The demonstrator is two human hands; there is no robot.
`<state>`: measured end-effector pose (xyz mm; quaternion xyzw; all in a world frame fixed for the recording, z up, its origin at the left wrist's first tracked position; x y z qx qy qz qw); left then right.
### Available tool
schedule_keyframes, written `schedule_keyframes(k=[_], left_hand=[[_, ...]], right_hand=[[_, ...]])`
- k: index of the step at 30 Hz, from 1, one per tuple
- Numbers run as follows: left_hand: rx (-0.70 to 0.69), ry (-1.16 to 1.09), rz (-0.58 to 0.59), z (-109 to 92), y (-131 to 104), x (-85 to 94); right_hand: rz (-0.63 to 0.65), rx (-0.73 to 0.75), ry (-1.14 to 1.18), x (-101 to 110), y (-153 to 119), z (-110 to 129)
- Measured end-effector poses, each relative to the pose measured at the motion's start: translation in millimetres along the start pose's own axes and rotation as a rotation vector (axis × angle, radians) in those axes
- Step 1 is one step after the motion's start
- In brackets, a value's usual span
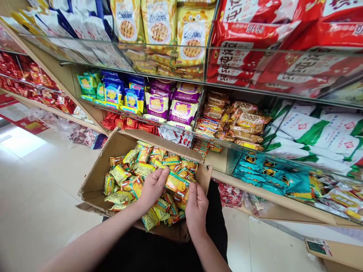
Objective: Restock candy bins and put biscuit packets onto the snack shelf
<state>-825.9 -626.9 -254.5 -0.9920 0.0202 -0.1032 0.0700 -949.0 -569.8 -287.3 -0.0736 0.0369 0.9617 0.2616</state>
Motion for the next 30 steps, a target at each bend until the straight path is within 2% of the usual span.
schedule_keyframes(k=[2, 4, 9, 11, 15, 18, 21, 23, 25, 28, 30], left_hand=[[-0.041, 0.026, -0.018, -1, 1, 0.0], [-0.025, 0.008, -0.013, -2, 3, 0.1], [0.200, -0.212, 0.066, 2, 3, -3.3], [0.269, -0.361, 0.122, 5, -3, -8.3], [0.323, -0.547, 0.347, 3, -18, -20.4], [0.356, -0.626, 0.384, -6, -21, -18.6], [0.313, -0.503, 0.484, -17, -14, -9.8], [0.223, -0.329, 0.606, -22, -10, -5.4], [0.116, -0.212, 0.697, -26, -8, -4.2], [0.052, -0.208, 0.707, -28, -7, -6.0], [0.097, -0.278, 0.687, -29, -7, -6.7]], right_hand=[[-0.017, -0.007, 0.031, 1, 0, -1], [-0.016, -0.037, 0.090, 0, -1, -2], [-0.003, -0.062, 0.102, -3, 0, -4], [-0.029, -0.040, 0.056, -2, 2, -4], [-0.029, 0.013, -0.039, 0, 3, 2], [0.092, 0.026, -0.137, 3, 1, 13], [0.198, 0.101, -0.227, 10, 5, 28], [0.203, 0.170, -0.250, 16, 11, 40], [0.275, 0.177, -0.265, 20, 20, 49], [0.436, 0.083, -0.284, 24, 32, 57], [0.410, 0.022, -0.217, 28, 37, 58]])
Point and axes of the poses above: each hand's wrist, its own y-axis towards the middle knuckle, its own x-axis out of the back of the hand, z = x × y, the point moved 2 cm from there along y, towards the middle knuckle, and after that the axes turned 7 degrees about x, right-handed, at the moved point
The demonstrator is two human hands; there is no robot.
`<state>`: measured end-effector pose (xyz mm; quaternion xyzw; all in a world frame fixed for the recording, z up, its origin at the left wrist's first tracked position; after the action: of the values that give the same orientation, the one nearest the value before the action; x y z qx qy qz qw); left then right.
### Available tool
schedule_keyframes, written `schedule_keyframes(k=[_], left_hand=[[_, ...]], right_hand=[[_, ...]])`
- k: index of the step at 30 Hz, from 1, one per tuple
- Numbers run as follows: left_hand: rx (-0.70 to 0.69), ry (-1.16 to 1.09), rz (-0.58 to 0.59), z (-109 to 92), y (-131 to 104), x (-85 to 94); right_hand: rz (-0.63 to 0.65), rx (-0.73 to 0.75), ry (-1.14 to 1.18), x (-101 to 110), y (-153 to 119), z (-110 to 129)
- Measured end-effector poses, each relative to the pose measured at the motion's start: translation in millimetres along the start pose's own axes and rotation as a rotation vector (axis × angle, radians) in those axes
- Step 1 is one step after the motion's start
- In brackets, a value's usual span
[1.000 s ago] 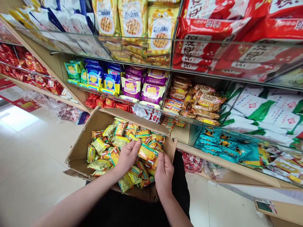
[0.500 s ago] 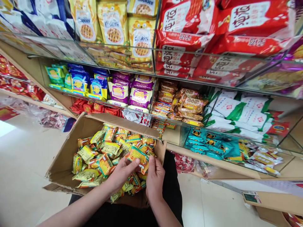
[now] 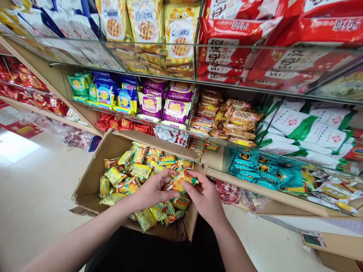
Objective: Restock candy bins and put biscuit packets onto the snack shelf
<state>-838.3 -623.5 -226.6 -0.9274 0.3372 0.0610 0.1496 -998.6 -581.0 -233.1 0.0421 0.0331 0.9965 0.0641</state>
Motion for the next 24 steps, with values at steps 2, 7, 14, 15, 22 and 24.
schedule_keyframes(k=[2, 7, 14, 15, 22, 24], left_hand=[[0.017, -0.075, -0.030, -1, 0, 1.0], [0.037, -0.071, -0.074, -3, -2, 2.9], [-0.091, 0.344, -0.337, -10, -12, 49.1], [-0.108, 0.494, -0.435, -10, -13, 62.9], [-0.032, 1.018, -0.644, 17, -15, 125.4], [-0.064, 1.073, -0.613, 29, -15, 128.5]], right_hand=[[-0.047, -0.035, 0.119, 3, -1, -1], [0.073, -0.120, 0.145, 8, -12, -2], [-0.536, -0.049, -0.043, 77, -15, -13], [-0.593, -0.029, -0.150, 86, -12, -19], [-0.286, -0.018, -1.109, 87, 64, -60], [-0.301, -0.081, -1.196, 84, 97, -68]])
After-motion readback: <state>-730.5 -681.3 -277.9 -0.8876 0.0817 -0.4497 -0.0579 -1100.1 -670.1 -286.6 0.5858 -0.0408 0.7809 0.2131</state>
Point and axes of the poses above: each hand's wrist, its own y-axis towards the middle knuckle, its own x-axis out of the back of the hand, z = x × y, the point moved 2 cm from there along y, towards the middle knuckle, and after that the axes turned 7 degrees about x, right-handed, at the moved point
